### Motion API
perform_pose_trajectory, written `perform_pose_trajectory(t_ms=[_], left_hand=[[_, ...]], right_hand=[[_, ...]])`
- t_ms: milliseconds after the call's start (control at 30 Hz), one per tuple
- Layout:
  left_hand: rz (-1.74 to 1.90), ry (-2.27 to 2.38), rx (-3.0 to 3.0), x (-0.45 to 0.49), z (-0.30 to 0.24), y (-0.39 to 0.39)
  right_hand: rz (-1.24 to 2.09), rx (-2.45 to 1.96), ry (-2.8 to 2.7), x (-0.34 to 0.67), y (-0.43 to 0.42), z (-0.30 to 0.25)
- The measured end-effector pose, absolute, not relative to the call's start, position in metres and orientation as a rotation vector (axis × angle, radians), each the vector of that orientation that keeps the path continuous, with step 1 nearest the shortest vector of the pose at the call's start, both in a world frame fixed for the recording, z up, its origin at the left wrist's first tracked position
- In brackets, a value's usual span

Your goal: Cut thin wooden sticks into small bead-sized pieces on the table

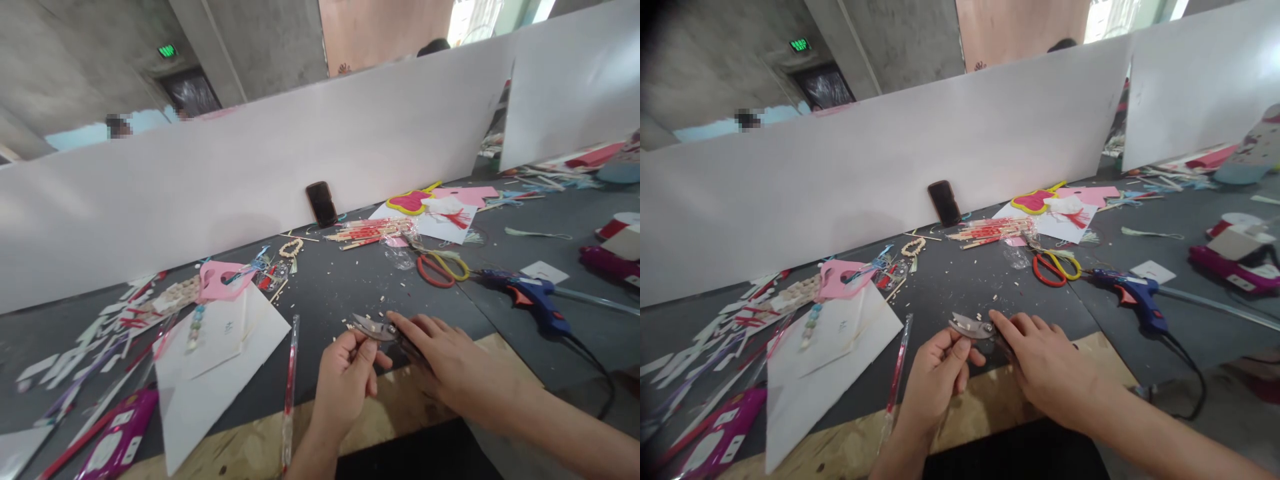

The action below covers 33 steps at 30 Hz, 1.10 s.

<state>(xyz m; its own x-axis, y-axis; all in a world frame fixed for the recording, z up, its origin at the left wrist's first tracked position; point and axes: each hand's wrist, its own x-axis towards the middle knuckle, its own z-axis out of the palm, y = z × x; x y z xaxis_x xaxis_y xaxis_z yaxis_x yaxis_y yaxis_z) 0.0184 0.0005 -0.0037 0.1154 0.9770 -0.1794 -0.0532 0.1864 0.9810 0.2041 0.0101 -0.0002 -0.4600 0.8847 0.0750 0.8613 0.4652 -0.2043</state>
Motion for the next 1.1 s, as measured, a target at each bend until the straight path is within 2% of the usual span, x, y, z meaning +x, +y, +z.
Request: perform_pose_trajectory(t_ms=[233,467,767,833,1000,1100], left_hand=[[0.988,1.155,0.986,0.022,-0.011,0.004],[0.997,1.231,1.009,0.003,-0.016,0.008],[0.925,1.323,1.319,-0.002,-0.012,0.007],[0.91,1.335,1.389,-0.001,-0.011,0.006],[0.886,1.391,1.493,-0.002,-0.006,0.002],[0.876,1.436,1.495,-0.009,-0.002,-0.002]], right_hand=[[-0.268,-1.675,-2.564,0.196,0.019,0.005],[-0.138,-1.718,-2.563,0.217,0.035,-0.018],[0.289,-1.651,-2.198,0.25,0.054,-0.003],[0.526,-1.591,-2.077,0.255,0.055,0.001],[1.424,-1.429,-1.387,0.263,0.057,0.004],[1.667,-1.385,-1.029,0.265,0.061,0.0]])
